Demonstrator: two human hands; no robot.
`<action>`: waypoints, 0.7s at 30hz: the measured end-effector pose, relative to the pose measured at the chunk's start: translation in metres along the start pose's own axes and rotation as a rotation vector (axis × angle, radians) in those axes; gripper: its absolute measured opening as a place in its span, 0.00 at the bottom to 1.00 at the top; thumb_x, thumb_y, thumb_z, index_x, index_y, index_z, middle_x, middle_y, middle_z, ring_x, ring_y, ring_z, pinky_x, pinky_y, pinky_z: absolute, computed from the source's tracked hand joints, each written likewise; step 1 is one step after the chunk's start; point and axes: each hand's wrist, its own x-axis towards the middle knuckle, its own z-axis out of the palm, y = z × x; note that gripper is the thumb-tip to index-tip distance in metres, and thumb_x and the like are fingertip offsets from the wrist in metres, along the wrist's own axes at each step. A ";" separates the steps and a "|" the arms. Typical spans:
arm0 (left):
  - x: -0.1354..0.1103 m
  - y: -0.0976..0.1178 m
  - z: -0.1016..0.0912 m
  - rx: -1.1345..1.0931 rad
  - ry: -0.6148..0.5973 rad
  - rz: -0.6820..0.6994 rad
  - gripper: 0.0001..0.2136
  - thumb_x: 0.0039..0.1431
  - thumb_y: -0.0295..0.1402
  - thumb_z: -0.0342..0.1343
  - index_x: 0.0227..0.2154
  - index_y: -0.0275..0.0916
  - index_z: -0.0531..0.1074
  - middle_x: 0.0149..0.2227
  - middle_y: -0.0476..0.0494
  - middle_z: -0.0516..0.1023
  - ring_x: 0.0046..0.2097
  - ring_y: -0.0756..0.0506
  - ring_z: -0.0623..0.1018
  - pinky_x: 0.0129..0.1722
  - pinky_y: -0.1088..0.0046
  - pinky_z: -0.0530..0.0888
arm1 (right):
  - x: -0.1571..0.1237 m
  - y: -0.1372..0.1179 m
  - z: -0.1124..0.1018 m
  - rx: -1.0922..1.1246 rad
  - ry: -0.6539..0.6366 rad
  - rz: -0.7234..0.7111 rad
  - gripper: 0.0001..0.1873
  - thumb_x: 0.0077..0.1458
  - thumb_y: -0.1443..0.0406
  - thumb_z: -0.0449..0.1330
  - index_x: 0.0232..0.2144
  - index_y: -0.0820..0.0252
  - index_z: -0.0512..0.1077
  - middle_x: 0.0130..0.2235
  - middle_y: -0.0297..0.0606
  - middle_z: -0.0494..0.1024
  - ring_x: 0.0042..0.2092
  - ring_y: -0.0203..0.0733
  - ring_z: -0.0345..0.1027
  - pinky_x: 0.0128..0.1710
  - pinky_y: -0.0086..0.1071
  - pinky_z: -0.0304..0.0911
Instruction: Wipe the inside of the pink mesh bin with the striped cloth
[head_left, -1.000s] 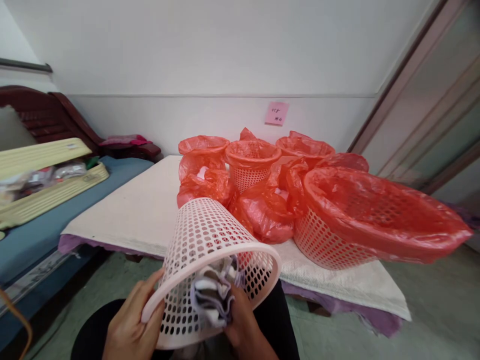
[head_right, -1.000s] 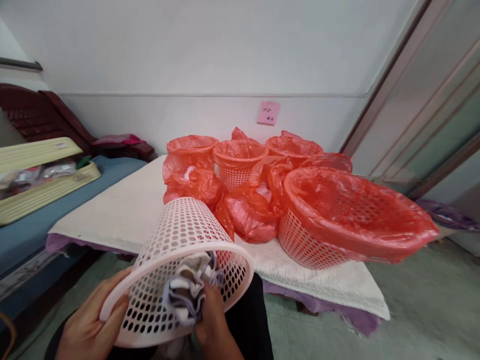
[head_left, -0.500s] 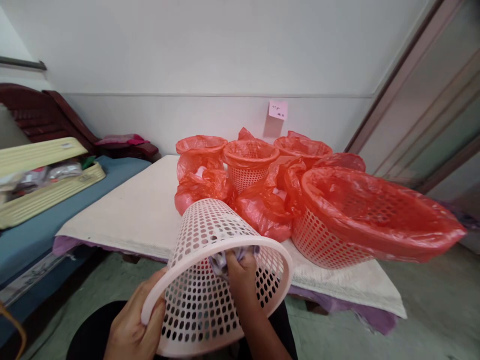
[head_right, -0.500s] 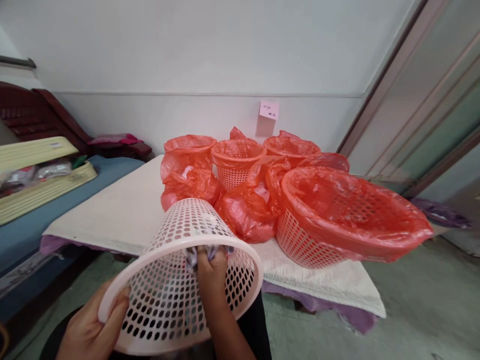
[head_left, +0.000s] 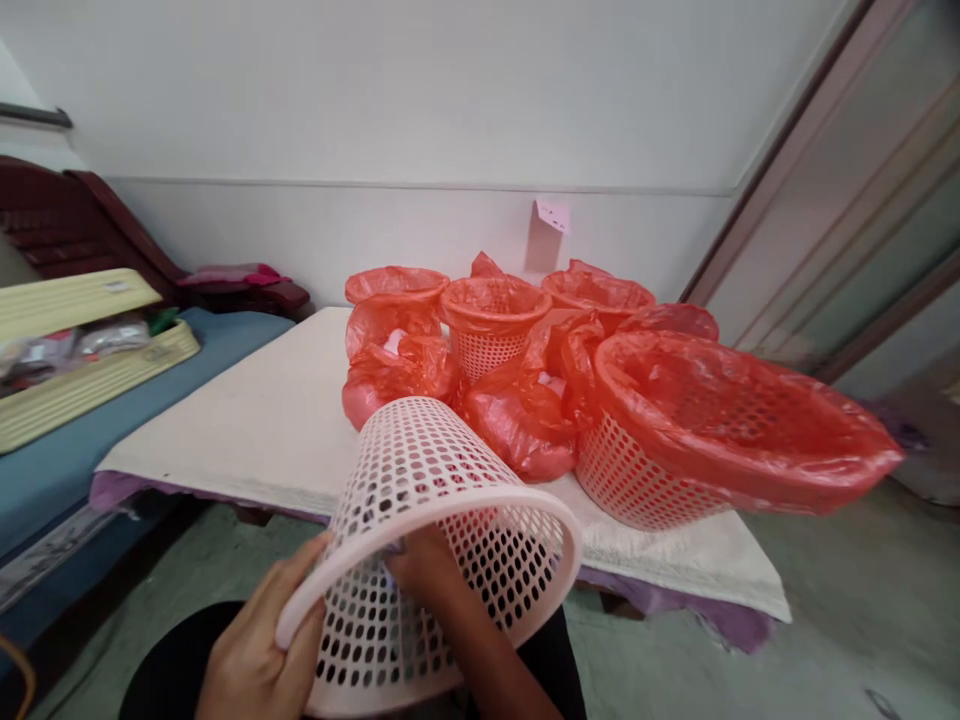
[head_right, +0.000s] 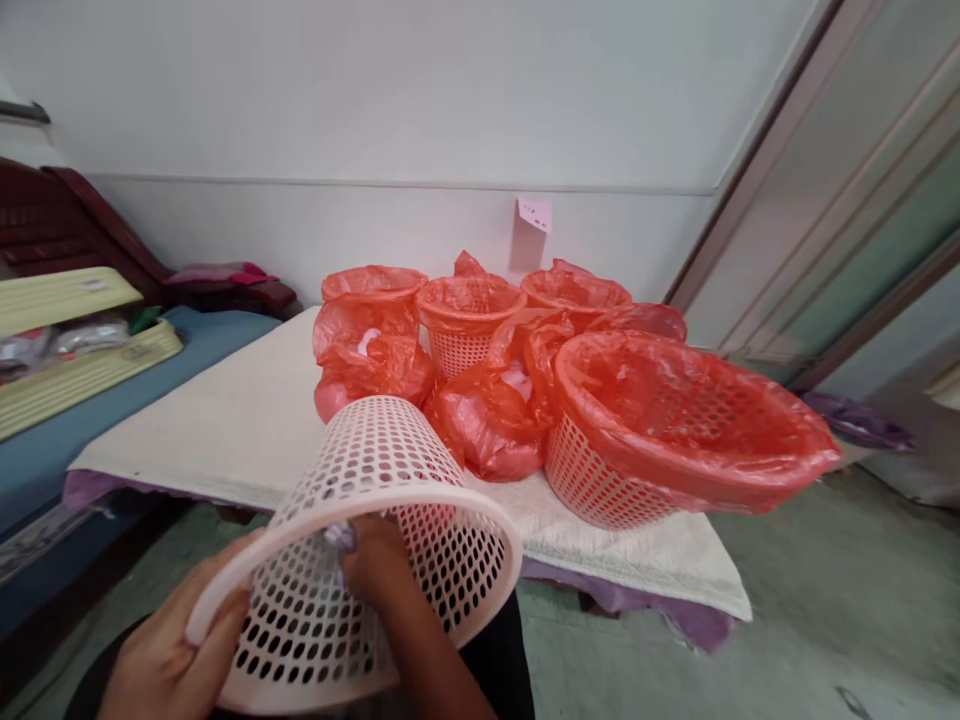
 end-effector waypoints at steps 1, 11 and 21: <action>0.001 -0.004 -0.002 -0.005 0.014 -0.056 0.15 0.63 0.36 0.51 0.51 0.45 0.71 0.47 0.49 0.81 0.43 0.49 0.81 0.48 0.78 0.75 | -0.008 0.000 0.000 0.058 -0.059 -0.015 0.21 0.46 0.72 0.60 0.44 0.56 0.76 0.44 0.38 0.80 0.47 0.47 0.72 0.47 0.36 0.64; -0.002 -0.014 -0.008 -0.105 0.033 -0.522 0.17 0.57 0.51 0.54 0.39 0.44 0.75 0.31 0.50 0.81 0.32 0.45 0.80 0.31 0.73 0.77 | -0.080 -0.008 -0.026 0.446 -0.053 -0.045 0.24 0.39 0.74 0.51 0.36 0.53 0.79 0.36 0.30 0.80 0.40 0.43 0.72 0.40 0.31 0.62; 0.000 0.013 -0.001 -0.267 -0.068 -0.410 0.19 0.62 0.44 0.53 0.53 0.44 0.70 0.49 0.44 0.79 0.52 0.42 0.78 0.51 0.67 0.75 | -0.008 -0.019 -0.020 1.446 0.516 0.215 0.23 0.49 0.60 0.65 0.48 0.54 0.69 0.36 0.33 0.81 0.33 0.40 0.76 0.33 0.33 0.70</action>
